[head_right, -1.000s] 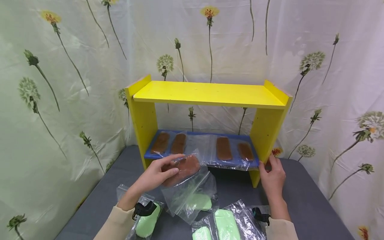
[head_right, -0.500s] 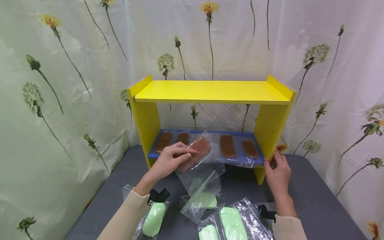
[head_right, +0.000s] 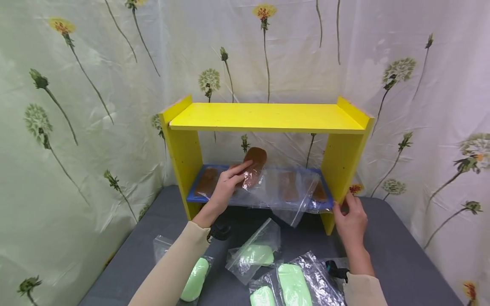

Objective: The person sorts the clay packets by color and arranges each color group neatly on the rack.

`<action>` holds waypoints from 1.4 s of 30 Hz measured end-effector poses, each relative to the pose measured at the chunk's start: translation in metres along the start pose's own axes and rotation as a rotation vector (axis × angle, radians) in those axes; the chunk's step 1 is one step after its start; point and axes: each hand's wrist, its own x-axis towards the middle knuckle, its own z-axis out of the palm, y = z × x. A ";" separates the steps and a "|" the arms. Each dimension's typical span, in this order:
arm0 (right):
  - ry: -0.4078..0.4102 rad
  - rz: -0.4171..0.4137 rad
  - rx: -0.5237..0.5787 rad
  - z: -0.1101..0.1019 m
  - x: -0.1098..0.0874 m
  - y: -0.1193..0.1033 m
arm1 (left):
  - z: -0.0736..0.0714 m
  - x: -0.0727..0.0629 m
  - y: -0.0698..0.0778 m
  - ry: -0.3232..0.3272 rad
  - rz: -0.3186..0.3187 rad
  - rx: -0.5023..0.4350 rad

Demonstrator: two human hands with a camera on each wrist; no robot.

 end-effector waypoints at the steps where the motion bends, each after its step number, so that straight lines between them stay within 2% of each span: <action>1: -0.003 0.001 -0.003 0.000 0.000 0.000 | 0.003 0.001 -0.003 0.001 -0.021 0.000; 5: -0.016 0.023 -0.021 0.001 0.000 -0.001 | 0.012 0.003 -0.020 -0.014 -0.119 0.098; 10: -0.017 0.036 -0.030 0.000 0.000 -0.001 | 0.018 -0.002 -0.038 -0.092 -0.199 0.363; 13: -0.019 0.035 -0.033 0.001 0.000 0.001 | 0.019 -0.005 -0.042 -0.115 -0.196 0.460; 20: -0.029 0.026 -0.024 0.002 -0.001 0.002 | 0.016 -0.010 -0.040 -0.179 -0.192 0.549; 23: -0.026 0.023 -0.032 0.002 -0.001 0.002 | 0.018 -0.010 -0.039 -0.210 -0.182 0.643; 28: -0.027 0.013 -0.046 0.000 -0.001 0.002 | 0.023 -0.012 -0.039 -0.214 -0.165 0.785; 34: -0.024 0.005 -0.050 0.000 -0.002 0.000 | 0.026 -0.012 -0.040 -0.221 -0.192 0.839; 42: -0.013 0.004 -0.055 0.001 -0.002 0.002 | 0.027 -0.011 -0.037 -0.220 -0.172 0.890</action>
